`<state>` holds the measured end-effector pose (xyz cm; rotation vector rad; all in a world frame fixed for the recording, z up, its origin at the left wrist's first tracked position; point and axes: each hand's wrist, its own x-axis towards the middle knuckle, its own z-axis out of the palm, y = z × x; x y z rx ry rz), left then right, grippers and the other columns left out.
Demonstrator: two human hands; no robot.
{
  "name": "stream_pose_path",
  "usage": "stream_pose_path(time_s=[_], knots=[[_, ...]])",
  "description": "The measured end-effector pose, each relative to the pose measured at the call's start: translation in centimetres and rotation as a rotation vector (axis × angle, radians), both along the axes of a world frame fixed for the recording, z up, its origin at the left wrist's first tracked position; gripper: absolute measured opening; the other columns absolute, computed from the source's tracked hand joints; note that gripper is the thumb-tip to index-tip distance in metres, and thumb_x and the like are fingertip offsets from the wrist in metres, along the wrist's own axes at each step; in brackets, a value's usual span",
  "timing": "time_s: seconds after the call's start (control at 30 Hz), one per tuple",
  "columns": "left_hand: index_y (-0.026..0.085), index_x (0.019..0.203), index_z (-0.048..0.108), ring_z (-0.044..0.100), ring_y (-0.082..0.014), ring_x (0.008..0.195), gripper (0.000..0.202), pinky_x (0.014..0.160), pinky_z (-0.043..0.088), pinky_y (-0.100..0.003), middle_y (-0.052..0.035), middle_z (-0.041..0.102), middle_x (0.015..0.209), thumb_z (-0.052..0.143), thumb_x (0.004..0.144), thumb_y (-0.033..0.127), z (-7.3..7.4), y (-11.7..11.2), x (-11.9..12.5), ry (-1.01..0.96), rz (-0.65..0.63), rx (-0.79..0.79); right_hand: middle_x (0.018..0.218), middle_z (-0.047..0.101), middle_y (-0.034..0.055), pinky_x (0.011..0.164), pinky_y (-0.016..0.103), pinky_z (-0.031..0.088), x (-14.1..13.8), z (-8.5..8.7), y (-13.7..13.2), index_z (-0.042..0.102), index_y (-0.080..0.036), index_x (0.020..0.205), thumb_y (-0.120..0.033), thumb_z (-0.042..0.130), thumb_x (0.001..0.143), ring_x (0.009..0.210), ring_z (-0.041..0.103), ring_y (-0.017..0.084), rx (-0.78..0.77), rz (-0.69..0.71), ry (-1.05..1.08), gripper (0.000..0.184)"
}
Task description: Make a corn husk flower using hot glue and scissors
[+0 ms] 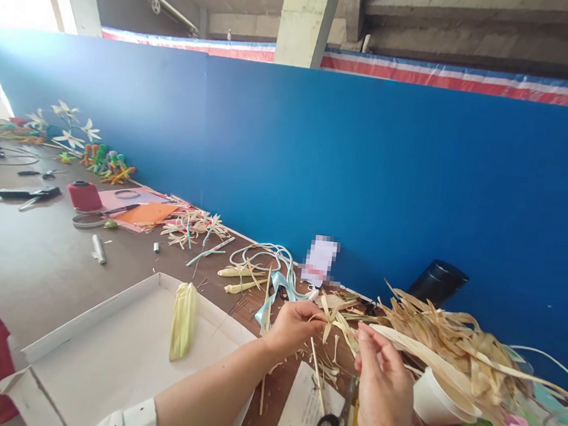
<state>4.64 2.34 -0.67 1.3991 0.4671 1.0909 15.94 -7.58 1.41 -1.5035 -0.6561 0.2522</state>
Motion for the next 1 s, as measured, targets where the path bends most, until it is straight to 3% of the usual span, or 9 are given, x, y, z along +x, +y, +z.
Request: stream_pose_path(time_s=[0.2,0.3,0.4,0.53,0.73,1.0], knots=[[0.012,0.068,0.069,0.05,-0.0097,0.061,0.014,0.061,0.04,-0.022,-0.0009,0.061,0.064,0.071,0.063,0.026,-0.9,0.5,0.2,-0.077,0.024,-0.088,0.063,0.054,-0.0027,0.051,0.023,0.04,-1.5,-0.6,0.4,0.064,-0.02,0.106,-0.051,0.067,0.069,0.056,0.047,0.012,-0.035,0.069,0.026,0.049],[0.013,0.069,0.07,0.051,-0.0104,0.062,0.018,0.062,0.04,-0.022,-0.0019,0.061,0.066,0.073,0.063,0.029,-1.1,0.6,0.3,-0.04,-0.011,-0.068,0.083,0.062,0.001,0.057,0.023,0.045,-1.8,-0.2,0.4,0.062,-0.021,0.11,-0.054,0.067,0.069,0.069,0.053,0.014,-0.05,0.068,0.094,0.052],[0.012,0.072,0.072,0.053,-0.0118,0.066,0.02,0.065,0.042,-0.023,-0.0039,0.063,0.071,0.073,0.063,0.031,-1.1,0.4,0.3,0.004,-0.078,0.015,0.1,0.064,0.0035,0.059,0.022,0.047,-1.7,0.2,0.3,0.062,-0.022,0.109,-0.053,0.069,0.067,0.08,0.056,0.016,-0.05,0.165,0.257,0.053],[0.012,0.074,0.072,0.054,-0.0118,0.067,0.022,0.065,0.043,-0.022,-0.0053,0.064,0.073,0.072,0.065,0.032,-0.9,-0.1,0.2,0.057,-0.147,0.092,0.084,0.063,0.0019,0.051,0.02,0.043,-1.3,0.3,0.1,0.066,-0.019,0.097,-0.046,0.076,0.061,0.067,0.053,0.013,-0.036,0.273,0.414,0.047],[0.013,0.072,0.072,0.054,-0.0113,0.066,0.023,0.064,0.043,-0.021,-0.0048,0.064,0.071,0.071,0.069,0.035,-0.5,-0.5,0.1,0.139,-0.13,0.219,0.063,0.058,-0.0027,0.045,0.019,0.037,-1.1,0.3,0.1,0.068,-0.019,0.081,-0.041,0.082,0.052,0.055,0.046,0.009,-0.045,0.225,0.442,0.039],[0.016,0.073,0.073,0.058,-0.0136,0.071,0.031,0.069,0.044,-0.022,-0.0067,0.067,0.073,0.066,0.073,0.046,0.2,-0.8,-0.1,0.195,-0.097,0.371,0.064,0.063,-0.0007,0.041,0.02,0.037,-1.0,0.1,0.2,0.066,-0.018,0.075,-0.043,0.08,0.054,0.05,0.051,0.01,-0.032,0.169,0.428,0.036]])
